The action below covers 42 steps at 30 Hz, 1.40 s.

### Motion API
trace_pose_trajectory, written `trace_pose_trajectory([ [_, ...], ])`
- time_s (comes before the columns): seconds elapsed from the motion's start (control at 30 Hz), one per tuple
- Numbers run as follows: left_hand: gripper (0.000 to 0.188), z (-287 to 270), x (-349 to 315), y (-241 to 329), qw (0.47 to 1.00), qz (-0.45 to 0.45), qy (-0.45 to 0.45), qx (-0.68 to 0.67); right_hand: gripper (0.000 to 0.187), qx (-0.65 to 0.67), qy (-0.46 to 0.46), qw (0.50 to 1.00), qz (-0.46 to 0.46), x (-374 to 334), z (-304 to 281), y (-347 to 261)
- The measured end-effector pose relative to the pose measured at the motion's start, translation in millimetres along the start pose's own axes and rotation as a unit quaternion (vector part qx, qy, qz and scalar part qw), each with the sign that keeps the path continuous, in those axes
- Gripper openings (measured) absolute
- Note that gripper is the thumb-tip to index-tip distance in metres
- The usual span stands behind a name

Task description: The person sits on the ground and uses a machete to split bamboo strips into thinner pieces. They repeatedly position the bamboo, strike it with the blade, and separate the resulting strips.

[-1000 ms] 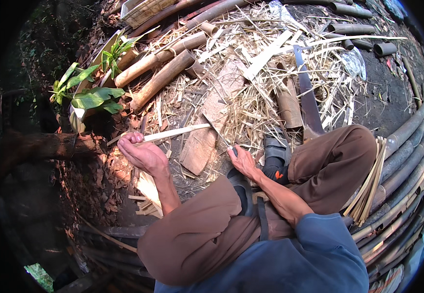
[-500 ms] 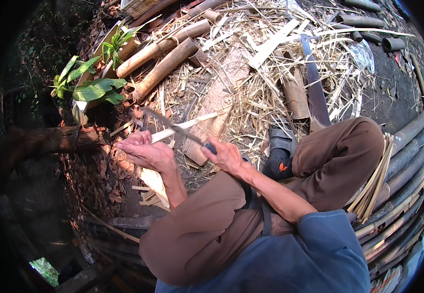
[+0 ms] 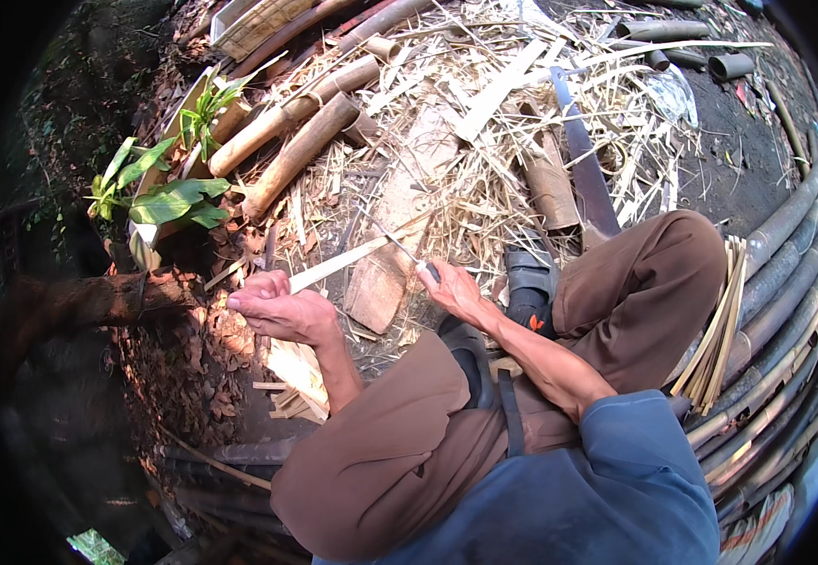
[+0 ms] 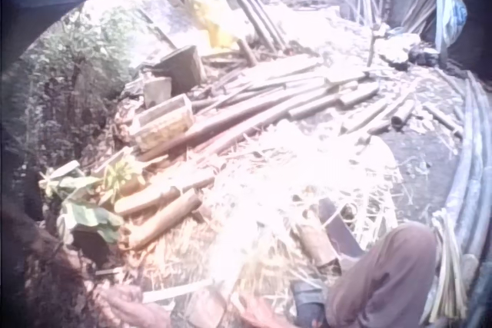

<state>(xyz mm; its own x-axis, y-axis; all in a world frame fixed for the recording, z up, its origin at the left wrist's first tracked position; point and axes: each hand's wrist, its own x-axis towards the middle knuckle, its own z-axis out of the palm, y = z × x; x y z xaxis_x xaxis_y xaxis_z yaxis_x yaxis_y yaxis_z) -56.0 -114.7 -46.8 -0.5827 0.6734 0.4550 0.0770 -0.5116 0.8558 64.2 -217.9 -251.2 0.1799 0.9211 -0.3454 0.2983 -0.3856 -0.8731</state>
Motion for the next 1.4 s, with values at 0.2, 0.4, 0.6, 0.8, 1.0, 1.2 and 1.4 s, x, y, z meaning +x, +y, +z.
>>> trace_pose_trajectory([
  [0.2,0.05,-15.7,13.7,-9.4,1.0,-0.03,-0.009,-0.002,0.043,-0.015,0.04,0.999,0.006,0.3,9.3,31.3],
  [0.4,0.047,-20.2,26.9,-20.3,0.991,-0.068,0.036,-0.107,0.046,-0.025,0.039,0.999,0.02,-8.5,10.8,45.3],
  [0.6,0.034,-19.2,13.2,-60.0,0.996,-0.09,-0.008,-0.014,0.049,0.13,-0.001,0.989,0.07,1.3,13.0,65.7],
  [0.8,0.056,-50.4,-8.4,-137.6,0.938,-0.306,-0.154,0.049,0.051,0.154,0.019,0.983,0.095,-3.6,2.2,66.1],
  [1.0,0.041,-64.0,44.7,-112.0,0.9,-0.35,-0.181,-0.187,0.064,0.147,0.007,0.975,0.168,0.5,11.6,70.5],
  [1.2,0.025,-72.2,-2.9,-146.6,0.906,-0.342,-0.239,0.069,0.066,0.124,-0.033,0.98,0.152,-9.1,-5.8,40.0],
  [1.4,0.045,-73.0,8.2,-142.2,0.933,-0.18,-0.212,0.23,0.06,0.102,0.007,0.987,0.122,-12.0,-7.5,43.3],
])
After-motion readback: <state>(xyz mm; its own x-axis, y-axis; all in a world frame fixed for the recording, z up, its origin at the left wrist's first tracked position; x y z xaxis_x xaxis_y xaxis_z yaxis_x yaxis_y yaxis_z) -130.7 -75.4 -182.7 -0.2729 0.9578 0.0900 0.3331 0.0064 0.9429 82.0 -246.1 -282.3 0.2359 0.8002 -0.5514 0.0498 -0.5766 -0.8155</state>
